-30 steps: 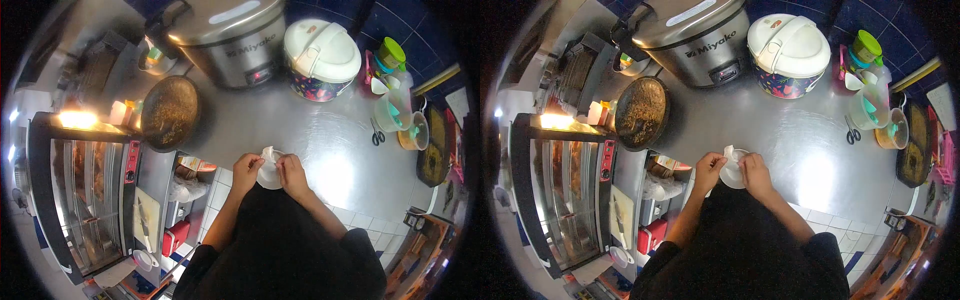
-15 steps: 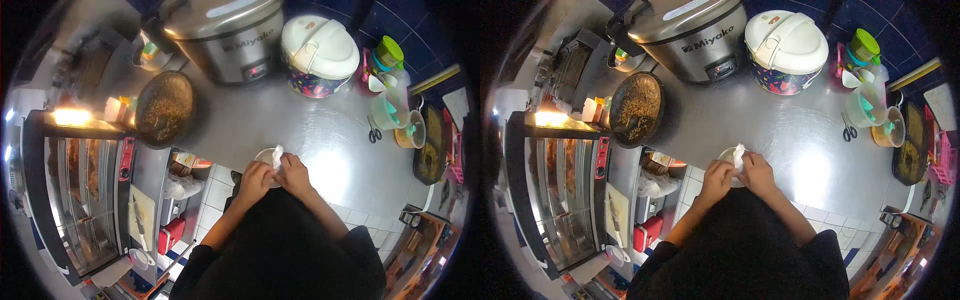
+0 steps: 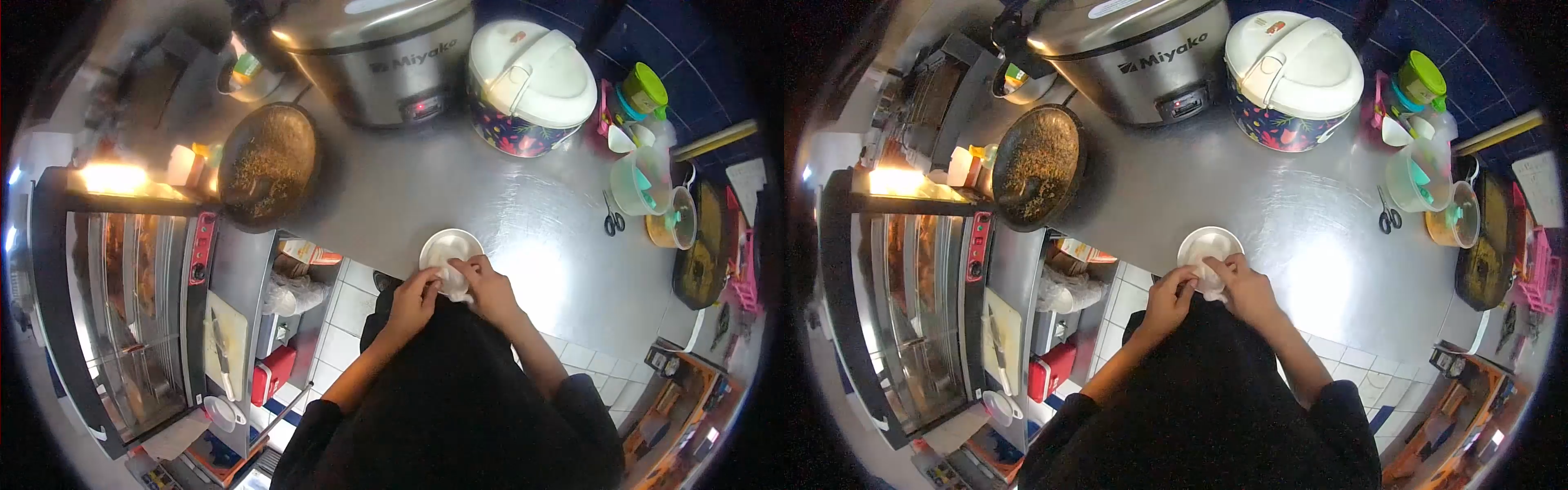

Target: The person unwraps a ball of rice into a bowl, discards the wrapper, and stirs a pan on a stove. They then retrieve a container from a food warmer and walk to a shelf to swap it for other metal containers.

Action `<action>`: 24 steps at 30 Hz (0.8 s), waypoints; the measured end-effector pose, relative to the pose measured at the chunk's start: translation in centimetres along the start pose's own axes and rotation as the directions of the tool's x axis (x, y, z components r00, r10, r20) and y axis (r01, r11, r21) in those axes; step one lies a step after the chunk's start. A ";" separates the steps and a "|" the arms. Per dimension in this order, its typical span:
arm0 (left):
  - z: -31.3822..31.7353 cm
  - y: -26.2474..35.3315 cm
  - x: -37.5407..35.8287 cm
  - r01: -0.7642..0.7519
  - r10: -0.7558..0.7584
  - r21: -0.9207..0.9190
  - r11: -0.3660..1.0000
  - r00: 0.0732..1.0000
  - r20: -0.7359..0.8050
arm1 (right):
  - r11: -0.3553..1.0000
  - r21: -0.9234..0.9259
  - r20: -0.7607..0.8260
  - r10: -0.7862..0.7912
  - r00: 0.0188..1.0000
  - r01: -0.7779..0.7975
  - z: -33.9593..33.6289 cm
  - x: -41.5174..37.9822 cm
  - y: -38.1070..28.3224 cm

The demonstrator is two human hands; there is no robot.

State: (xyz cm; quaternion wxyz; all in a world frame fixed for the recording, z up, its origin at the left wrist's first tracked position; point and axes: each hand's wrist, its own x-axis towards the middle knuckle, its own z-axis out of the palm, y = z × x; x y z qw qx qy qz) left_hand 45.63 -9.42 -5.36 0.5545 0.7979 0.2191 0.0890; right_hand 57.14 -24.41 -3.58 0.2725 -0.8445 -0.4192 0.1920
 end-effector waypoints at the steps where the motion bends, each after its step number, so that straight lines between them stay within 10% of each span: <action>1: 0.1 -0.1 0.1 0.069 -0.069 -0.030 0.997 0.997 -0.015 | 1.000 -0.017 0.066 -0.006 0.998 0.007 -1.3 0.4 -0.4; 12: 0.0 -0.5 0.2 -0.160 0.175 0.188 0.969 0.982 -0.065 | 0.929 -0.224 0.147 -0.268 0.952 0.296 -2.0 2.1 2.1; 24: -0.5 -0.3 1.4 -0.156 0.171 0.131 0.979 0.979 -0.111 | 0.968 -0.070 0.013 -0.239 0.971 0.239 -1.7 1.8 1.7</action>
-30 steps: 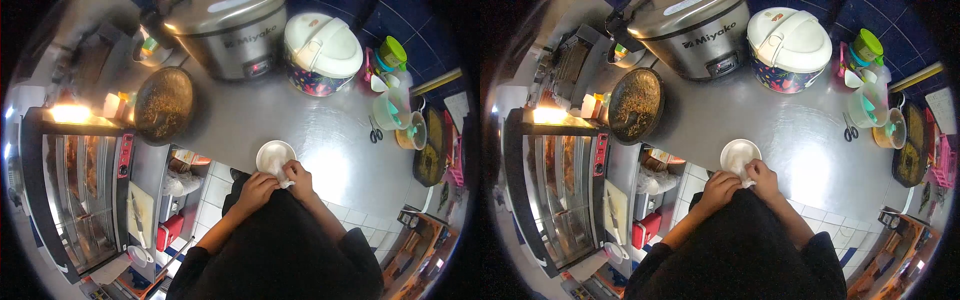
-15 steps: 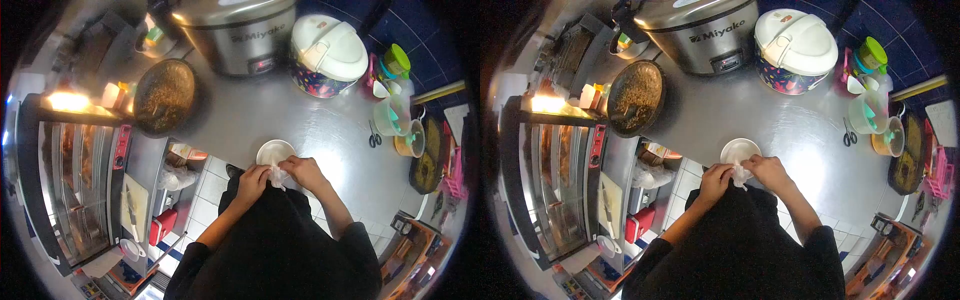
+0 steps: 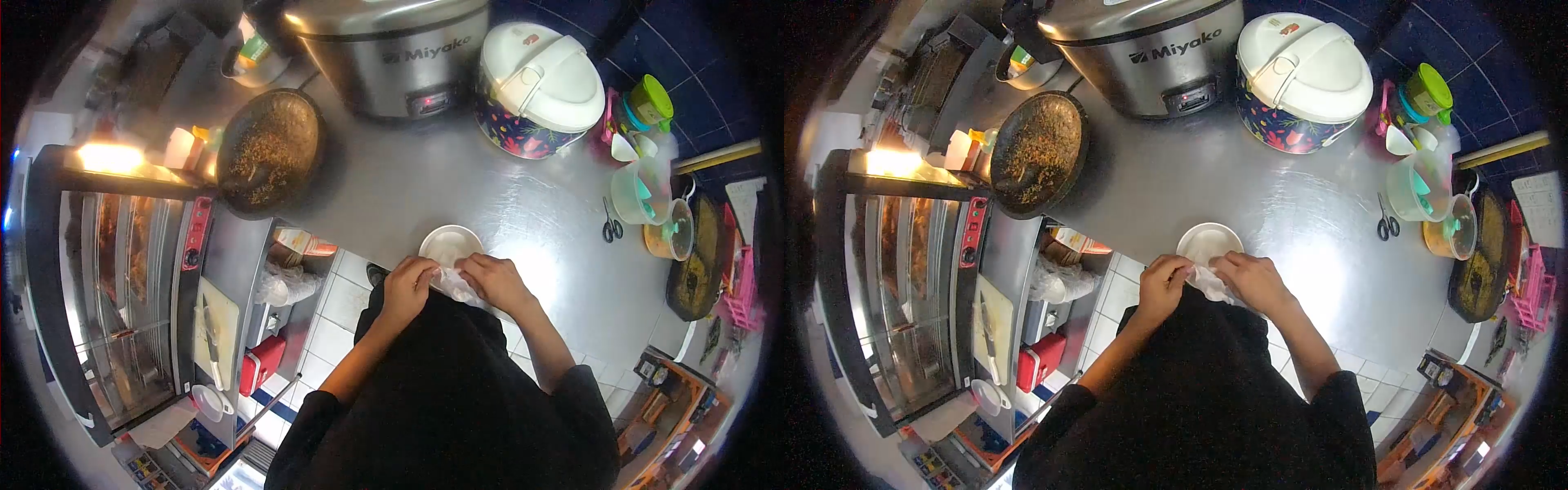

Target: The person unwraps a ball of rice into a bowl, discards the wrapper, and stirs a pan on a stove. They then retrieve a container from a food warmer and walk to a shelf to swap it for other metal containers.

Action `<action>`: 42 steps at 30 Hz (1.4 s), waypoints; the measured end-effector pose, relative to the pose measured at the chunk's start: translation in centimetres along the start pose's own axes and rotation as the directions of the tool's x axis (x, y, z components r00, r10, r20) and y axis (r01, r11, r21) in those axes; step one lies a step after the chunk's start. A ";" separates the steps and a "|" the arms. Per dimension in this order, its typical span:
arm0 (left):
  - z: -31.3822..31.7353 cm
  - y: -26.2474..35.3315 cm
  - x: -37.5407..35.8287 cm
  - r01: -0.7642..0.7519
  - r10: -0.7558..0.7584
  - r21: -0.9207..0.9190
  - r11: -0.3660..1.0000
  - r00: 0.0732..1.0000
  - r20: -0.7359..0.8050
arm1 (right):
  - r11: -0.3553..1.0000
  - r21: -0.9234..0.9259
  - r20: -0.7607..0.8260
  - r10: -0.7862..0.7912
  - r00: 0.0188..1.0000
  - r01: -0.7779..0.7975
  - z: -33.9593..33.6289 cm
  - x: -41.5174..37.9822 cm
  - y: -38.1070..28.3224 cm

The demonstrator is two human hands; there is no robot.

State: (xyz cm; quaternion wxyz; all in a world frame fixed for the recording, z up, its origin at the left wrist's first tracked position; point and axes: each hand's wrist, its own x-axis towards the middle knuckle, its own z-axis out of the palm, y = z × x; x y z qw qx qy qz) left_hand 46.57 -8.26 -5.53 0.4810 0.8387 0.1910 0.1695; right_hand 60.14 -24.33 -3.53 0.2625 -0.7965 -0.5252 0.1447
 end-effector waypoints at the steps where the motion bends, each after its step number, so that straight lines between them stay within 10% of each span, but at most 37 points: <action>1: -0.1 0.1 0.3 0.003 -0.003 -0.021 1.000 1.000 0.017 | 1.000 -0.009 0.004 -0.022 1.000 0.022 0.1 0.0 0.1; 6: -0.1 0.5 1.3 0.064 -0.061 -0.124 0.990 0.998 0.023 | 0.998 0.060 0.025 -0.024 0.999 0.022 0.1 -0.4 0.5; 15: -3.2 3.1 1.8 -0.037 0.036 -0.065 0.997 0.999 -0.020 | 0.744 0.601 -0.143 0.458 0.877 -0.291 0.3 -2.3 -0.3; 19: -3.2 4.3 2.5 -0.216 0.213 0.058 0.975 0.975 0.066 | 0.781 0.491 -0.131 0.504 0.854 -0.386 1.3 -2.2 -0.1; 24: -1.9 4.9 3.3 -0.085 0.085 0.000 0.996 0.995 0.056 | 0.851 0.309 -0.092 0.471 0.877 -0.425 2.2 -2.5 -0.2; 42: -6.2 9.9 5.7 -0.024 -0.002 -0.117 0.993 0.976 -0.219 | 0.671 0.576 0.002 0.570 0.821 -0.467 4.3 -1.9 -0.5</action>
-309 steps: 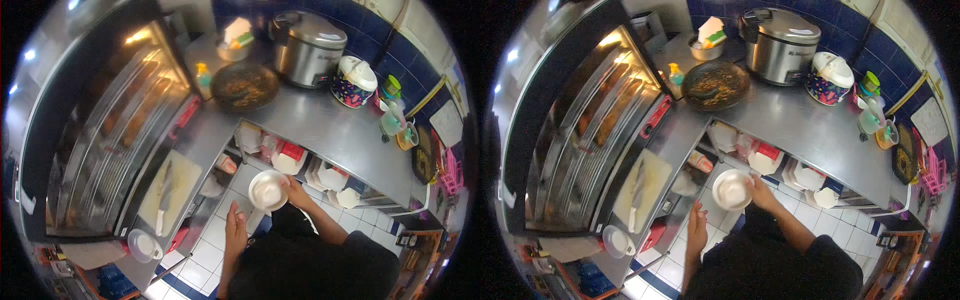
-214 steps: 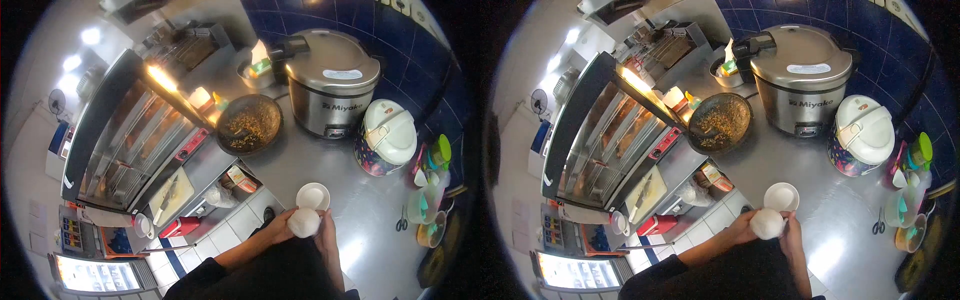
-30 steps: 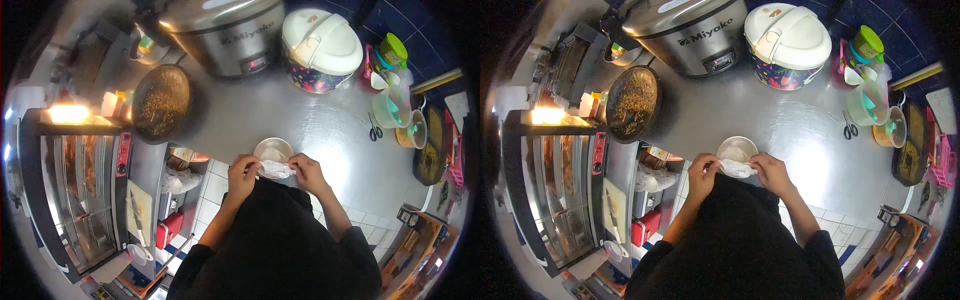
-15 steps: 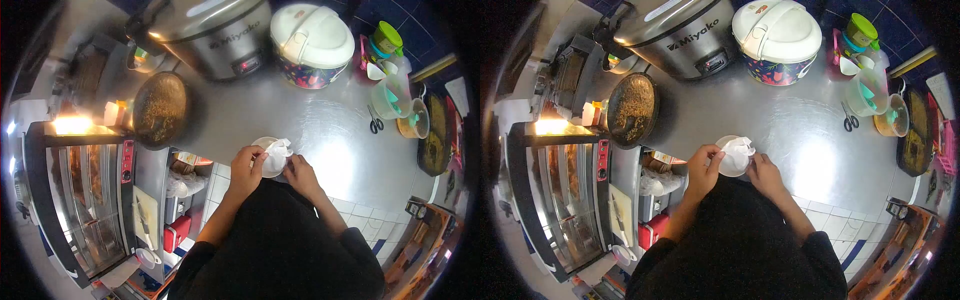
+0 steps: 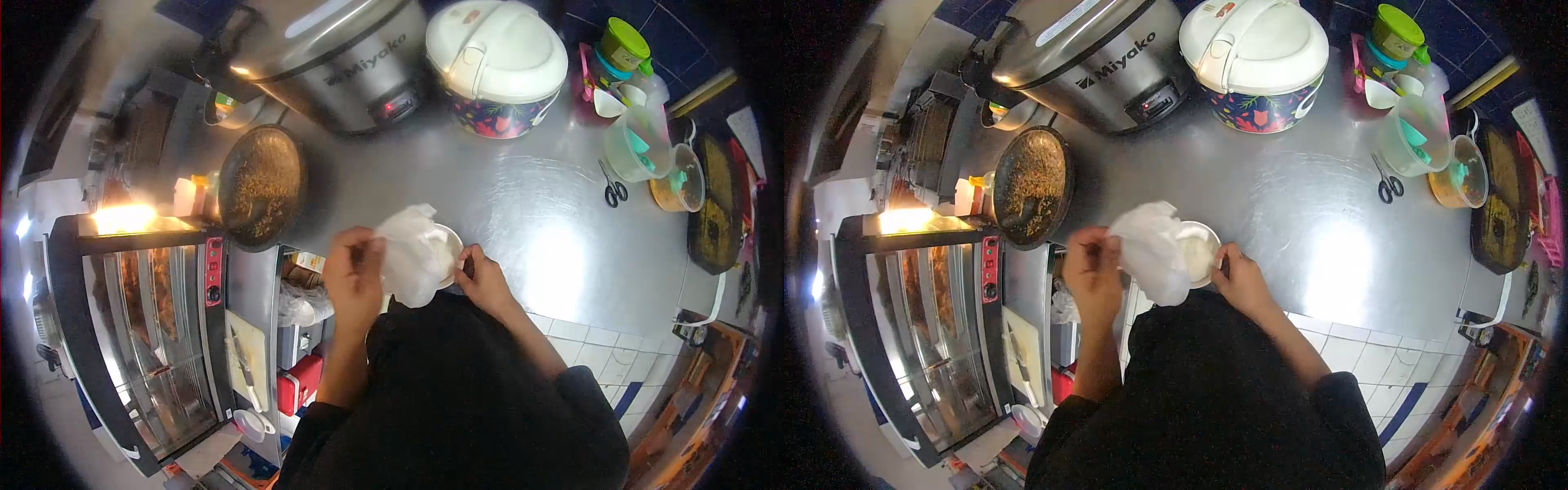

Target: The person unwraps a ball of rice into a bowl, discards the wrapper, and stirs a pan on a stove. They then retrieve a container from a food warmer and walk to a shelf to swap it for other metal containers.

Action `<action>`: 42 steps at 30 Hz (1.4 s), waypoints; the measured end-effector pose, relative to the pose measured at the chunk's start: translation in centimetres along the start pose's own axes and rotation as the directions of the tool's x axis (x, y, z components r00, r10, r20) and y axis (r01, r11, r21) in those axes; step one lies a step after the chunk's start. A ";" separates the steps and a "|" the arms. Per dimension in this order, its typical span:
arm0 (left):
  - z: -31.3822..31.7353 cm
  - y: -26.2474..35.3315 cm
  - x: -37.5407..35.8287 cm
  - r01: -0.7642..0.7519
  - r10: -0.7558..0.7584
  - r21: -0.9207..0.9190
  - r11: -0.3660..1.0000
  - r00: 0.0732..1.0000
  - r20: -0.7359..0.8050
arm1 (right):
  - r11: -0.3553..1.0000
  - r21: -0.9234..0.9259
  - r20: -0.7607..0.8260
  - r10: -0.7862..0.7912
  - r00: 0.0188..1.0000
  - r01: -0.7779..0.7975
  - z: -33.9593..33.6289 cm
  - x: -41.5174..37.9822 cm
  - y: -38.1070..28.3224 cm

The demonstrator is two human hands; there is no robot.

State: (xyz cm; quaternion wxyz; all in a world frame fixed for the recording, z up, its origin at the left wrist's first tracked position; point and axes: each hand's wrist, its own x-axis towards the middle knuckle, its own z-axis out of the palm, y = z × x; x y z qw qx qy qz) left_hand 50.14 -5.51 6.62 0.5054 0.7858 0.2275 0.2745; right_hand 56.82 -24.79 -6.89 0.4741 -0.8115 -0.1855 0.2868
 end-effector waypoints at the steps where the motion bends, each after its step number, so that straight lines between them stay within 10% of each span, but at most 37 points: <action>1: -0.6 -0.2 0.4 0.022 -0.022 0.001 1.000 0.998 -0.056 | 0.999 0.033 -0.005 0.006 1.000 -0.006 0.0 0.0 0.1; 9: -3.4 -3.6 2.3 0.036 -0.198 -0.509 0.860 0.943 -0.267 | 0.996 0.030 -0.050 0.089 0.995 -0.088 -0.1 -0.1 -0.1; 13: -4.6 -0.3 1.3 -0.022 -0.040 -0.289 0.957 0.977 -0.209 | 0.857 0.448 0.066 0.253 0.965 -0.255 1.5 1.1 1.8; 19: 2.4 -2.6 -1.9 -0.102 -0.062 0.244 0.964 0.809 0.584 | 0.811 0.562 0.016 0.191 0.982 -0.166 1.4 1.7 2.6; 42: 11.1 -12.6 -0.6 -0.234 -0.371 0.627 0.743 0.636 0.677 | 0.869 0.480 0.112 0.074 0.991 -0.119 -0.7 2.9 3.1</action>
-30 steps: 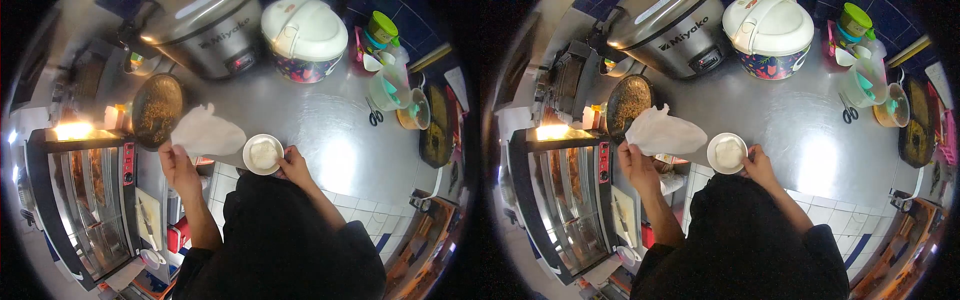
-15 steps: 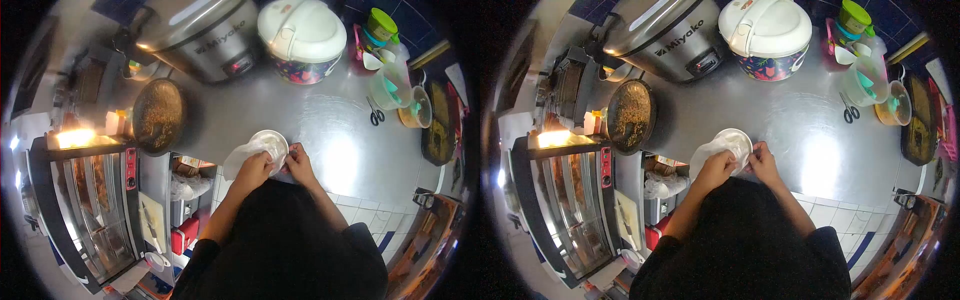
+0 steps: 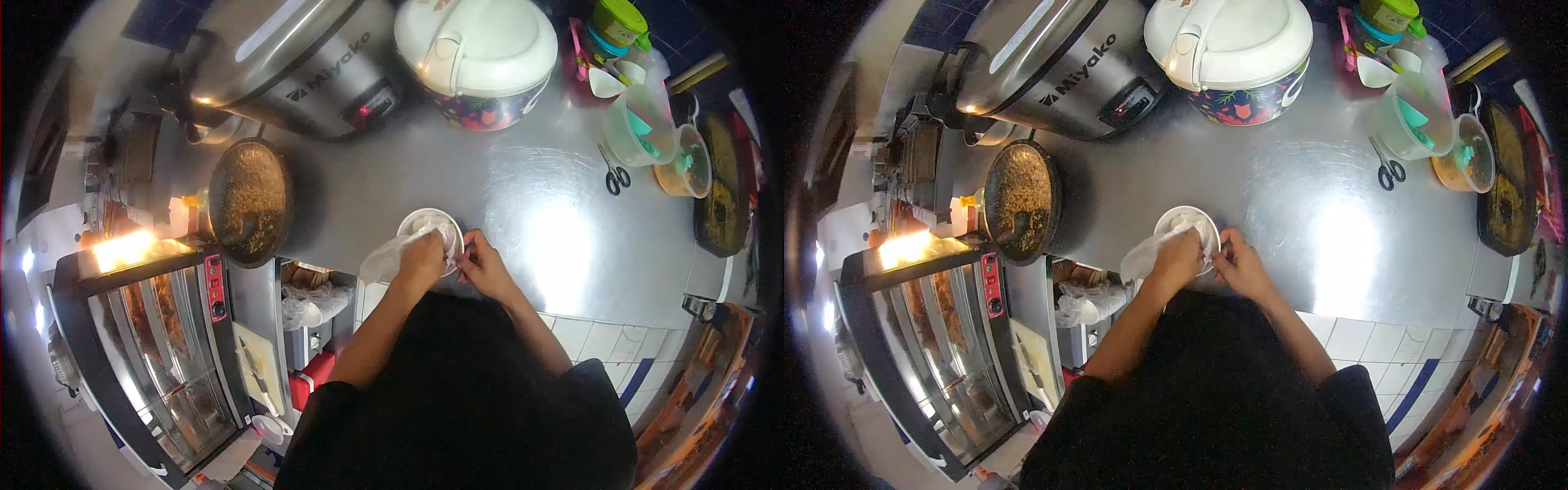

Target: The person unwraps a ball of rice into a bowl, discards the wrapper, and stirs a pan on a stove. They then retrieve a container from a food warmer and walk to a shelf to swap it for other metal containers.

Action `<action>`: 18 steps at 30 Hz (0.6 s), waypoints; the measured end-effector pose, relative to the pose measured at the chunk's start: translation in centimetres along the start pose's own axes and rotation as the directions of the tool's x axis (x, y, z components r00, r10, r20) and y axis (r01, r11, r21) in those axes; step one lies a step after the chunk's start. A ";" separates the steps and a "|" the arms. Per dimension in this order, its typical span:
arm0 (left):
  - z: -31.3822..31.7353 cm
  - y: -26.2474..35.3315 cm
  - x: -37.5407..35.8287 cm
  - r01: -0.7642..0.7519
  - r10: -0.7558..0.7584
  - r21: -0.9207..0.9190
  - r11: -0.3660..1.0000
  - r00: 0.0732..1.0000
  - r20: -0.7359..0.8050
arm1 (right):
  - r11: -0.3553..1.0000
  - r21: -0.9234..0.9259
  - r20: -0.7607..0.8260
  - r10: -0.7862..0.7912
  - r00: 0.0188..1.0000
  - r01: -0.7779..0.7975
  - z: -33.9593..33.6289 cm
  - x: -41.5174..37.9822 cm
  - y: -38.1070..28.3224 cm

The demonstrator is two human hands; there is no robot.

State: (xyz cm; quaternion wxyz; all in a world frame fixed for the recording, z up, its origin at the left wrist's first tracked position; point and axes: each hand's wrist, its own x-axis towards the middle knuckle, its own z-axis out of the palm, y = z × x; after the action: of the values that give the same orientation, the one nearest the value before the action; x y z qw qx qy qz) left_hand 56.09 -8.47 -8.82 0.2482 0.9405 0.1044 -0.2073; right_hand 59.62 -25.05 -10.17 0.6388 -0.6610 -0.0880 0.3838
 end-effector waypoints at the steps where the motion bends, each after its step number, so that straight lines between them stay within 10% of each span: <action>1: 0.1 -0.3 0.5 0.016 -0.016 0.007 1.000 1.000 0.011 | 1.000 -0.012 0.006 0.008 1.000 -0.008 0.0 0.1 -0.1; 10: -2.1 0.5 1.7 -0.052 -0.034 0.248 0.967 0.944 0.329 | 0.986 0.160 -0.116 -0.018 0.993 0.036 1.2 0.5 1.5; 14: -1.7 -0.9 -4.4 -0.202 0.216 0.129 0.971 0.970 -0.107 | 0.992 0.105 -0.215 -0.052 0.975 0.075 0.8 0.4 1.5; 18: -2.6 -1.3 -7.0 -0.329 0.362 0.234 0.915 0.926 -0.109 | 0.997 0.046 -0.186 -0.060 0.981 0.070 0.1 0.5 1.3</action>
State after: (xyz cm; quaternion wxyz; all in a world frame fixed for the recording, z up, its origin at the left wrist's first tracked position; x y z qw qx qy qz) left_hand 50.34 -6.69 -4.27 0.1707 0.9780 -0.0681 -0.0986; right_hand 59.42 -24.96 -11.56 0.6733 -0.6737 -0.0400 0.3020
